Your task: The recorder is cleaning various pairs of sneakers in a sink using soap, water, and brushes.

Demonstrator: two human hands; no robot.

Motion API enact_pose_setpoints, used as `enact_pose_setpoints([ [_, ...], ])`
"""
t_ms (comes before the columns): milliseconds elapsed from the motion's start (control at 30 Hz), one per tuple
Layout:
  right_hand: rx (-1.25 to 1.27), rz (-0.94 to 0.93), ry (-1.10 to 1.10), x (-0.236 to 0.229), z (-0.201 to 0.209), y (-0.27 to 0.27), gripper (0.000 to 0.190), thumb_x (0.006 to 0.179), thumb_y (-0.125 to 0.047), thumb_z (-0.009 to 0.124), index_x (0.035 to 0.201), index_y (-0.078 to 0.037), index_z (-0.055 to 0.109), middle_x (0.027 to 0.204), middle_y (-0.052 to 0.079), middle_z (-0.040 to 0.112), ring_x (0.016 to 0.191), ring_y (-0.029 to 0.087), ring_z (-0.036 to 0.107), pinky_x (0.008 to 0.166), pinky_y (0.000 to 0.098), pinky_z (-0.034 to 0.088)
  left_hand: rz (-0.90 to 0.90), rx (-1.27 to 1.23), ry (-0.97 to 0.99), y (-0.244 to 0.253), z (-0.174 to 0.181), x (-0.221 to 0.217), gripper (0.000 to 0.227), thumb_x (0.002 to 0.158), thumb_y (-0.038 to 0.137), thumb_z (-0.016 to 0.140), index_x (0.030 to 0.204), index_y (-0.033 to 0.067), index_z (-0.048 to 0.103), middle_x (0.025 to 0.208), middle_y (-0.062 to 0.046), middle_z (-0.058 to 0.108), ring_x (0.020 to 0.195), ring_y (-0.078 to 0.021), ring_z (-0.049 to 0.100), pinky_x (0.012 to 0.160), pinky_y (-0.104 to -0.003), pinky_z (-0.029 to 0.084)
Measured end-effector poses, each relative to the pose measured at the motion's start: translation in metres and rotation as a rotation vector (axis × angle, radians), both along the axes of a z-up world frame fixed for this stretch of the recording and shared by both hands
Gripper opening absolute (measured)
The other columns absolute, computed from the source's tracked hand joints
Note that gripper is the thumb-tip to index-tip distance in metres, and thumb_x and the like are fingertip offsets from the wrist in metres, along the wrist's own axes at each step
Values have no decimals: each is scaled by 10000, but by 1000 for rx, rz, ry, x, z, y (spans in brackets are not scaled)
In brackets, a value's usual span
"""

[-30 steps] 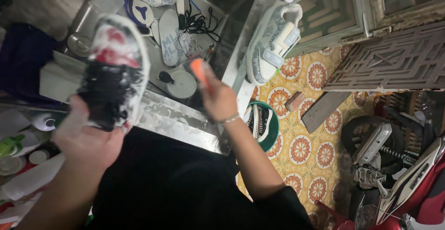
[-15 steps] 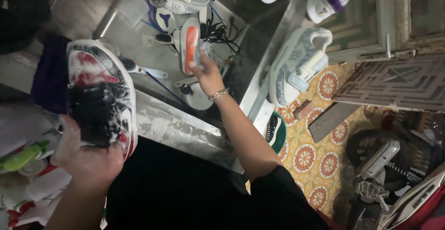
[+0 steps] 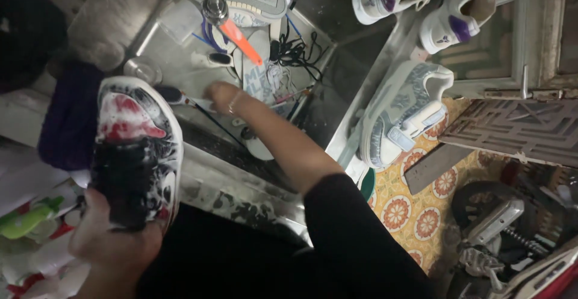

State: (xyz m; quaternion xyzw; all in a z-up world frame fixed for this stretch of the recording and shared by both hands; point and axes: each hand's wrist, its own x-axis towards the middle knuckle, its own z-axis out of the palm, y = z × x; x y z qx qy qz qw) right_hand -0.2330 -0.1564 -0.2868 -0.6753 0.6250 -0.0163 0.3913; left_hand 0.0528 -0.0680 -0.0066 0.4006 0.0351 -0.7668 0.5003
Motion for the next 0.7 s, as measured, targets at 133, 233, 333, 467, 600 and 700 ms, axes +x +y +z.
enact_pose_setpoints([
  [133,-164,212,35,16,-25,-14,502,712,-170,741,1198,-84,649,1160,195,692,1090,364,670,954,418,526,-17,-18,-57,-8,-4,-10,543,962,376,685,1346,-3,622,1254,-138,664,1029,-300,690,843,-437,573],
  [233,-19,172,32,31,8,-8,398,939,-177,611,1327,-100,573,1257,186,690,1192,355,663,1009,436,518,-26,-17,-102,-5,-3,-12,548,985,410,647,1359,10,624,1259,-126,660,1029,-293,686,840,-434,568],
  [333,151,210,77,29,54,-11,407,1035,-222,533,1426,-111,508,1291,194,693,1222,361,656,1024,451,508,-44,-30,-142,-6,-2,-13,557,1009,445,609,1372,23,625,1265,-114,656,1028,-285,681,837,-431,563],
  [467,-65,167,12,-15,-6,6,518,941,-164,555,1452,-101,498,1396,214,628,1264,362,629,1074,419,479,-76,-26,-202,4,4,-6,575,1040,490,559,1389,40,627,1272,-97,651,1028,-276,675,834,-427,556],
  [600,-140,137,48,-61,121,33,742,816,-173,675,1481,-24,381,1445,277,515,1241,402,576,1015,435,445,-102,-21,-246,22,-3,10,591,1063,525,521,1402,52,628,1278,-85,646,1027,-269,670,831,-423,551],
  [700,-4,-162,140,-69,226,79,604,975,-326,645,1518,-172,432,1358,196,616,1228,379,605,1022,445,477,-124,-355,-580,32,-33,17,540,1124,481,557,1285,-31,617,1237,-156,675,1018,-314,677,873,-451,571],
])
